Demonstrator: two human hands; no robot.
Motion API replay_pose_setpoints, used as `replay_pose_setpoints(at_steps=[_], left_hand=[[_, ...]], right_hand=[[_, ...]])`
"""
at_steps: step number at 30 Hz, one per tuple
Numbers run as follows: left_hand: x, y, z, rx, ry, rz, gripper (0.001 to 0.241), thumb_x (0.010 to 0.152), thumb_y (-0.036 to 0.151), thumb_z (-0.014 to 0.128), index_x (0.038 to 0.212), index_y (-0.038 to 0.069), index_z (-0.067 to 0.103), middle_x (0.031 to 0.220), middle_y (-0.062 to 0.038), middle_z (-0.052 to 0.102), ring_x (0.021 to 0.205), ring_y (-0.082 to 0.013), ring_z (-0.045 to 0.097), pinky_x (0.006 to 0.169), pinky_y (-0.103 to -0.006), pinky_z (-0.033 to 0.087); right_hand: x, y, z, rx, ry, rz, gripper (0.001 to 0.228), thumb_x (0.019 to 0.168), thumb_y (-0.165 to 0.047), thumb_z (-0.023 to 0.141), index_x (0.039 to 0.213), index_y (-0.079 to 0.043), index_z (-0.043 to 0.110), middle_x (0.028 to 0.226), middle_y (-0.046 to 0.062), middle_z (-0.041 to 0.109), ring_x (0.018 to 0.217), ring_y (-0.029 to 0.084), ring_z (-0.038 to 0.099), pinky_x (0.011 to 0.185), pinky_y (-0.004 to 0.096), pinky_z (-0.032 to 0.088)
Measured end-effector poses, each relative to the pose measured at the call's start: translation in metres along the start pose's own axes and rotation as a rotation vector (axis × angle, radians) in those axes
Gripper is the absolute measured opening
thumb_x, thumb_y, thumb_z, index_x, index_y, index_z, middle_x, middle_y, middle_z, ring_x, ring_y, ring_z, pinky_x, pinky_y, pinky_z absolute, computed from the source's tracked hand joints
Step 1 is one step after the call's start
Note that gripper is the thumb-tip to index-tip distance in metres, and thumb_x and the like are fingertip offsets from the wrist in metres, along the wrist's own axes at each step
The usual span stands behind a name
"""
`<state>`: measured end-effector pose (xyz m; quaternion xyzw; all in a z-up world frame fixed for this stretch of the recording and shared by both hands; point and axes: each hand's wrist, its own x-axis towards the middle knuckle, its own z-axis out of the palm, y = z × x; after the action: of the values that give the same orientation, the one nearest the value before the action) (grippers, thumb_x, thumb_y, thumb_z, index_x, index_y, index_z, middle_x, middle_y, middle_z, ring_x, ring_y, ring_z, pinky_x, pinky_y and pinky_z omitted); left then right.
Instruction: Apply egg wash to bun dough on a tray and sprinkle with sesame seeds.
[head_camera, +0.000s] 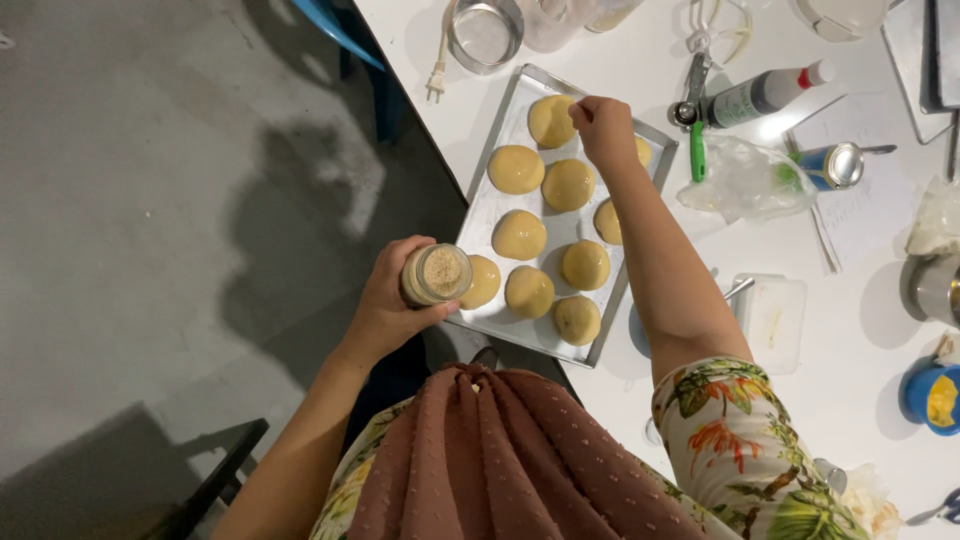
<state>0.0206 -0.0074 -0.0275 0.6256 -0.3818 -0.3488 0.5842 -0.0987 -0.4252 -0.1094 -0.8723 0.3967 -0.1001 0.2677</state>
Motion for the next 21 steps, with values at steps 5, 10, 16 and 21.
replay_pose_setpoints(at_steps=[5,10,16,21], left_hand=[[0.008,-0.002,-0.007,0.008,-0.009,-0.015,0.078,0.079,0.025,0.089,0.143,0.008,0.046,0.136,-0.012,0.051,0.127,-0.025,0.056,0.107,-0.0382,0.05],[0.02,-0.004,-0.01,-0.009,-0.038,-0.052,0.078,0.078,0.025,0.088,0.142,0.007,0.047,0.137,-0.012,0.052,0.128,-0.0253,0.056,0.108,-0.0387,0.05],[0.043,-0.008,-0.011,0.056,-0.064,-0.037,0.077,0.075,0.024,0.089,0.139,0.006,0.05,0.135,-0.013,0.053,0.126,-0.0259,0.057,0.106,-0.0384,0.049],[0.067,-0.01,-0.012,0.035,-0.114,0.037,0.073,0.079,0.02,0.089,0.14,0.007,0.051,0.132,-0.012,0.055,0.125,-0.0274,0.058,0.106,-0.0386,0.049]], right_hand=[[0.01,0.017,0.007,0.03,-0.004,-0.017,0.018,0.098,-0.014,0.065,0.098,0.002,0.075,0.078,0.017,0.072,0.066,0.028,0.067,0.067,0.039,0.053],[0.013,0.012,0.003,-0.029,0.046,-0.029,0.017,0.096,-0.014,0.067,0.095,0.002,0.075,0.079,0.019,0.072,0.067,0.031,0.067,0.067,0.04,0.053],[0.008,-0.011,-0.011,-0.095,0.077,0.074,0.025,0.091,-0.02,0.078,0.088,0.004,0.074,0.07,0.021,0.067,0.058,0.032,0.059,0.061,0.04,0.051],[-0.011,-0.033,-0.032,0.094,0.094,0.034,0.02,0.094,-0.017,0.078,0.1,0.002,0.074,0.077,0.012,0.071,0.065,0.02,0.063,0.066,0.033,0.054]])
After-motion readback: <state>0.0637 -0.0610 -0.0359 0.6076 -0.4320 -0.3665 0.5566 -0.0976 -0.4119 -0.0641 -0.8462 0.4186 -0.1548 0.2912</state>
